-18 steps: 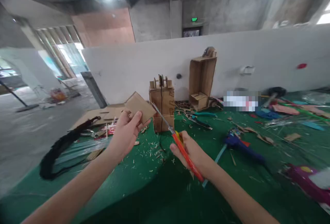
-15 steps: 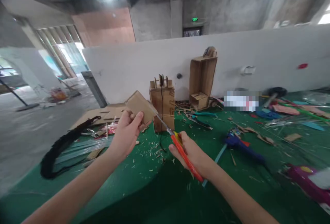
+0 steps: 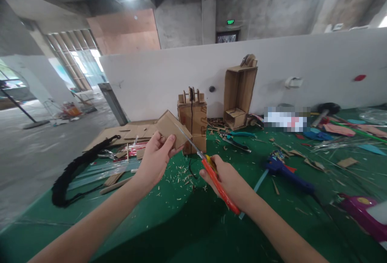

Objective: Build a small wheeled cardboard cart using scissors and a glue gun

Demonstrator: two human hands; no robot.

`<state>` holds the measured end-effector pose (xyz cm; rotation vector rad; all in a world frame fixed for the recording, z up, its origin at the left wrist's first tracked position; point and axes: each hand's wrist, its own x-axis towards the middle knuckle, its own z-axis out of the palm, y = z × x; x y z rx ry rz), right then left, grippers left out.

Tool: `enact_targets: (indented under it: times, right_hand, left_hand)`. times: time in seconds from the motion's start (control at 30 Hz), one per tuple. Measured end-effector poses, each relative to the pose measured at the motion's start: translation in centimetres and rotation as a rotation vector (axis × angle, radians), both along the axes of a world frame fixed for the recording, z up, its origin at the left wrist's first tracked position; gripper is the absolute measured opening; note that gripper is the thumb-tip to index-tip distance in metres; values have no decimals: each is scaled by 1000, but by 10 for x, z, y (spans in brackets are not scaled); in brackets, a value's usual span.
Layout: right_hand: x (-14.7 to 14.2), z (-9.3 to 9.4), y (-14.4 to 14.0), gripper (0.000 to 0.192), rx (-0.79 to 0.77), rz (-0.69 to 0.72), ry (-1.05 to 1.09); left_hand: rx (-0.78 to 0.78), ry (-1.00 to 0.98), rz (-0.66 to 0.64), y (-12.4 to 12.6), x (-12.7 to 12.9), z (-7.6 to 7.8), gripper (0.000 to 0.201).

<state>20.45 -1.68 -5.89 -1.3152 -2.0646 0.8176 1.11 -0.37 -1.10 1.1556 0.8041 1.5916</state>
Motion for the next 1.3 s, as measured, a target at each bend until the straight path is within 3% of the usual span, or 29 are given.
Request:
enact_targets:
  times: [0.37,0.77,1.3]
  right_hand:
    - [-2,3,-4,23,13,6,41]
    - [-5,3,-3,24,48,-60,-7]
    - [-5,3,-6,22,198,-148,-177]
  left_hand:
    - [43,-57,70,0,-1,-1,16]
    - [10,11,16,0,0,-4,28]
    - [5,19,3,-1,-2,-5,28]
